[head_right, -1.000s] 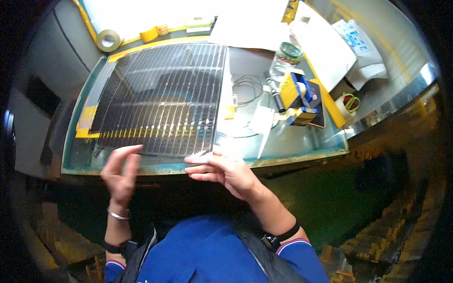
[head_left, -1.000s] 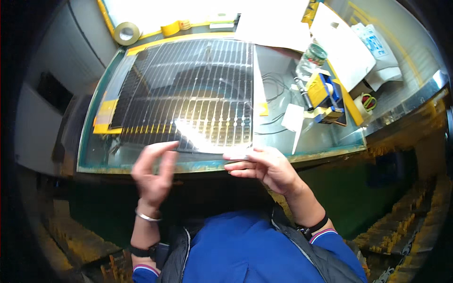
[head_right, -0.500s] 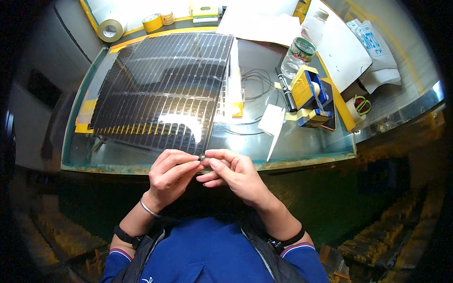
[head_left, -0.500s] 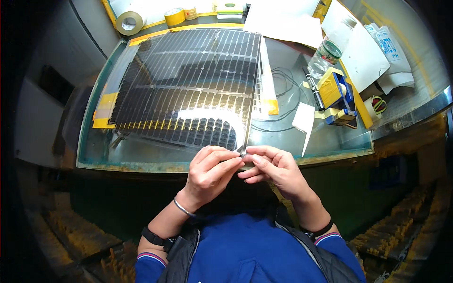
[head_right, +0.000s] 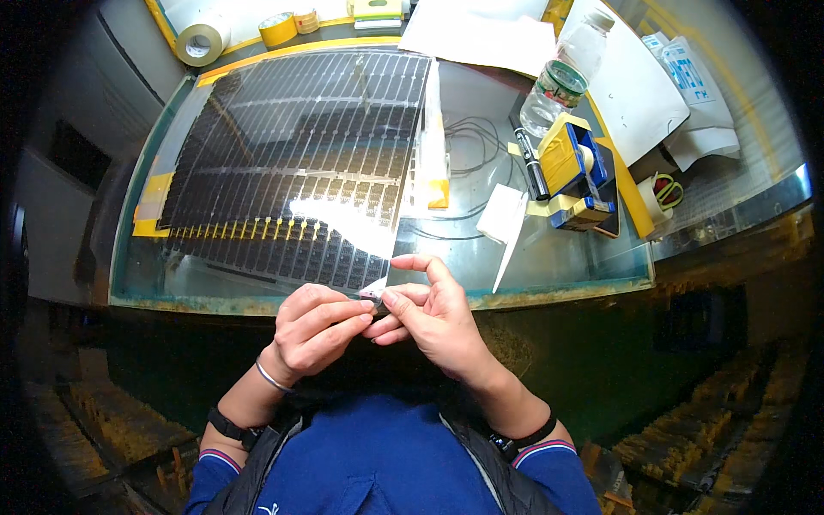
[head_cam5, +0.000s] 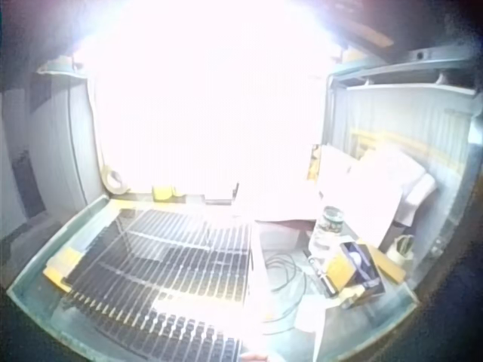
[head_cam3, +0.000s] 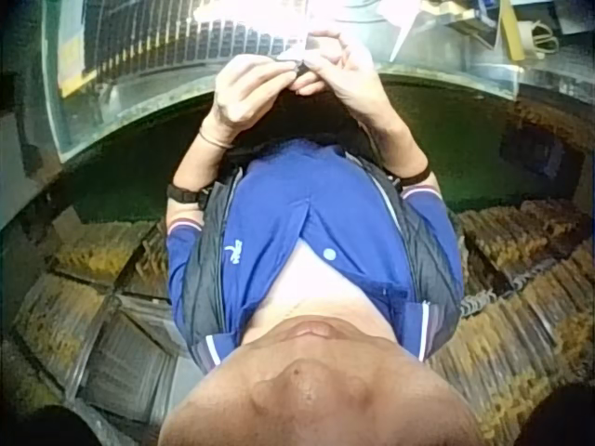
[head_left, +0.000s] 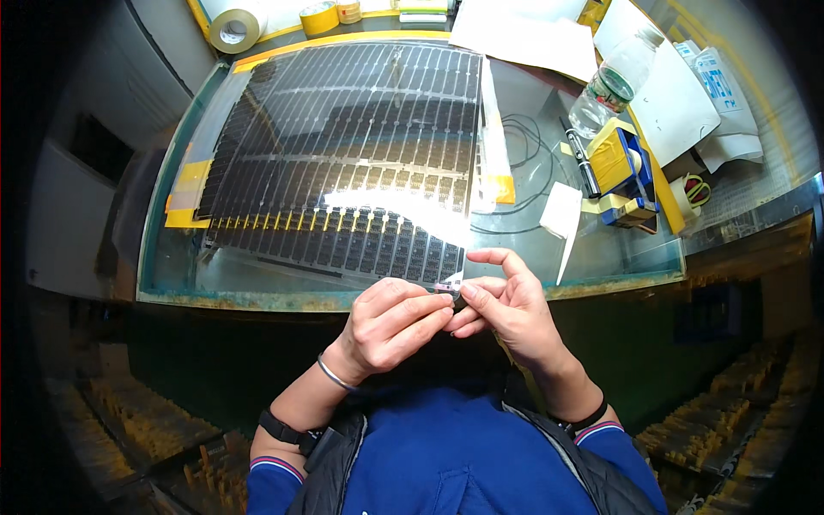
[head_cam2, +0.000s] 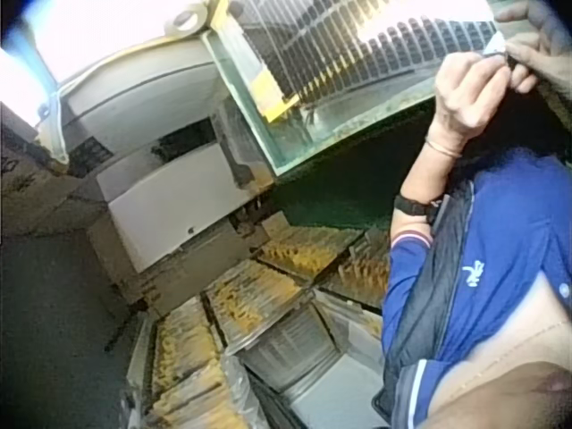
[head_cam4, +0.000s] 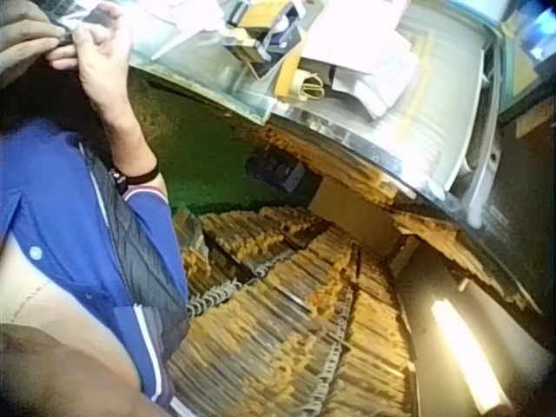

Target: Inspecting and applying components to solar panel sheets on a glass workbench.

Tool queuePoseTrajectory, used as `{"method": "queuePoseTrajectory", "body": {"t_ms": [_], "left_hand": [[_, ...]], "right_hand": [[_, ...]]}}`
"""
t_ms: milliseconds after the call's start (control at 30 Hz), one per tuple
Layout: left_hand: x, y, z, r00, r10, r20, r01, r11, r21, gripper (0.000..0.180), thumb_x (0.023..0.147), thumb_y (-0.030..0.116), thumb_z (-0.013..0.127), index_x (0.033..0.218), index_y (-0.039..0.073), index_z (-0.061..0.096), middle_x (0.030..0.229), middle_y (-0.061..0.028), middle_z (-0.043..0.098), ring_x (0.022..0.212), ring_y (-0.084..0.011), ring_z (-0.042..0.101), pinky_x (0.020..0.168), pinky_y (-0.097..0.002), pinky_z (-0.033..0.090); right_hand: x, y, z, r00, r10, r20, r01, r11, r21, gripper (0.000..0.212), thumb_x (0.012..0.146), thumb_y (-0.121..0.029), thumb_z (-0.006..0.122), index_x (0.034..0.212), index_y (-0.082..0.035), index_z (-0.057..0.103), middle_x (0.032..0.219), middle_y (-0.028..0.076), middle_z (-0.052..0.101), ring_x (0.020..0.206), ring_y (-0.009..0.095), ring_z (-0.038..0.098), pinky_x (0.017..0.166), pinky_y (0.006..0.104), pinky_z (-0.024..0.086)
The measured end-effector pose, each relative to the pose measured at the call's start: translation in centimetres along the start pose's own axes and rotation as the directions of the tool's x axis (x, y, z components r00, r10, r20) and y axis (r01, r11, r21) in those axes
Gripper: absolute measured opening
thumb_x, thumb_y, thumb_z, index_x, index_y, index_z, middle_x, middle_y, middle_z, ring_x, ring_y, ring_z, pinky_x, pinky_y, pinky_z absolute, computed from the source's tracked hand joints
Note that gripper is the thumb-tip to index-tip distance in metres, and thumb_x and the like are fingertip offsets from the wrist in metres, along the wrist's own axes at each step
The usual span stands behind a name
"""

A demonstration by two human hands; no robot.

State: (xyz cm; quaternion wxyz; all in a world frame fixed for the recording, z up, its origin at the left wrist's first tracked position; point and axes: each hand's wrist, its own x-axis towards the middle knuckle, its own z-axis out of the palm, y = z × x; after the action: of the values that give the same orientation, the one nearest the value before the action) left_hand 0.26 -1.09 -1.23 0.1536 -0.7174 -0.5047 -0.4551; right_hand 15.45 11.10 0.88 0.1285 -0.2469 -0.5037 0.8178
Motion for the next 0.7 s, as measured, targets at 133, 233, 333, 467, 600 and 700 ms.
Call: {"method": "queuePoseTrajectory", "body": {"t_ms": [133, 233, 333, 467, 600, 700], "left_hand": [[0.11, 0.04, -0.27, 1.000, 0.016, 0.001, -0.016, 1.000, 0.005, 0.020, 0.068, 0.001, 0.068, 0.087, 0.000, 0.070, 0.089, -0.0099, 0.070, 0.073, -0.0197, 0.064, 0.060, -0.0290, 0.051], [-0.03, -0.02, -0.24, 0.999, 0.033, 0.012, -0.033, 0.999, -0.005, 0.018, 0.069, 0.003, 0.068, 0.086, 0.000, 0.070, 0.089, -0.0102, 0.070, 0.074, -0.0198, 0.065, 0.060, -0.0290, 0.051], [-0.09, 0.14, -0.29, 0.998, 0.054, 0.031, -0.055, 0.998, 0.010, 0.017, 0.070, 0.004, 0.069, 0.086, 0.000, 0.070, 0.090, -0.0104, 0.070, 0.075, -0.0196, 0.065, 0.059, -0.0289, 0.051], [-0.12, 0.26, -0.50, 0.998, 0.049, 0.045, -0.049, 0.999, 0.000, 0.016, 0.070, 0.005, 0.069, 0.085, 0.001, 0.070, 0.090, -0.0100, 0.070, 0.075, -0.0190, 0.065, 0.059, -0.0284, 0.051], [-0.39, 0.36, -0.72, 0.998, 0.048, 0.042, -0.048, 0.999, 0.011, 0.016, 0.070, 0.005, 0.069, 0.085, 0.002, 0.070, 0.090, -0.0087, 0.070, 0.075, -0.0184, 0.065, 0.059, -0.0277, 0.051], [-0.70, 0.38, -0.68, 0.998, 0.045, 0.042, -0.046, 0.999, 0.021, 0.016, 0.070, 0.005, 0.069, 0.086, 0.002, 0.070, 0.090, -0.0083, 0.070, 0.075, -0.0182, 0.065, 0.058, -0.0275, 0.051]], "right_hand": [[0.01, 0.08, -0.05, 1.000, -0.005, -0.001, 0.005, 1.000, -0.004, 0.042, 0.096, -0.008, 0.054, 0.130, 0.001, 0.032, 0.096, 0.017, 0.063, 0.075, 0.022, 0.070, 0.063, 0.0286, 0.060], [0.06, 0.13, -0.18, 1.000, 0.008, -0.020, -0.007, 0.996, 0.089, 0.041, 0.096, -0.008, 0.054, 0.130, 0.002, 0.032, 0.094, 0.015, 0.063, 0.073, 0.022, 0.069, 0.062, 0.0281, 0.060], [0.00, 0.09, -0.05, 1.000, 0.001, -0.009, -0.001, 1.000, 0.030, 0.041, 0.096, -0.008, 0.054, 0.129, 0.002, 0.033, 0.093, 0.014, 0.063, 0.071, 0.021, 0.069, 0.061, 0.0279, 0.059], [-0.06, 0.11, 0.05, 1.000, -0.015, -0.024, 0.015, 1.000, 0.013, 0.041, 0.096, -0.008, 0.054, 0.130, 0.002, 0.032, 0.092, 0.014, 0.063, 0.070, 0.021, 0.069, 0.060, 0.0278, 0.059], [-0.09, 0.00, 0.09, 1.000, -0.009, -0.021, 0.009, 1.000, -0.004, 0.041, 0.096, -0.008, 0.054, 0.129, 0.002, 0.032, 0.091, 0.014, 0.063, 0.070, 0.021, 0.069, 0.060, 0.0275, 0.059], [-0.08, -0.03, 0.07, 1.000, -0.001, -0.021, 0.001, 1.000, -0.006, 0.040, 0.096, -0.008, 0.054, 0.129, 0.002, 0.032, 0.091, 0.014, 0.063, 0.070, 0.021, 0.069, 0.059, 0.0275, 0.059]]}}
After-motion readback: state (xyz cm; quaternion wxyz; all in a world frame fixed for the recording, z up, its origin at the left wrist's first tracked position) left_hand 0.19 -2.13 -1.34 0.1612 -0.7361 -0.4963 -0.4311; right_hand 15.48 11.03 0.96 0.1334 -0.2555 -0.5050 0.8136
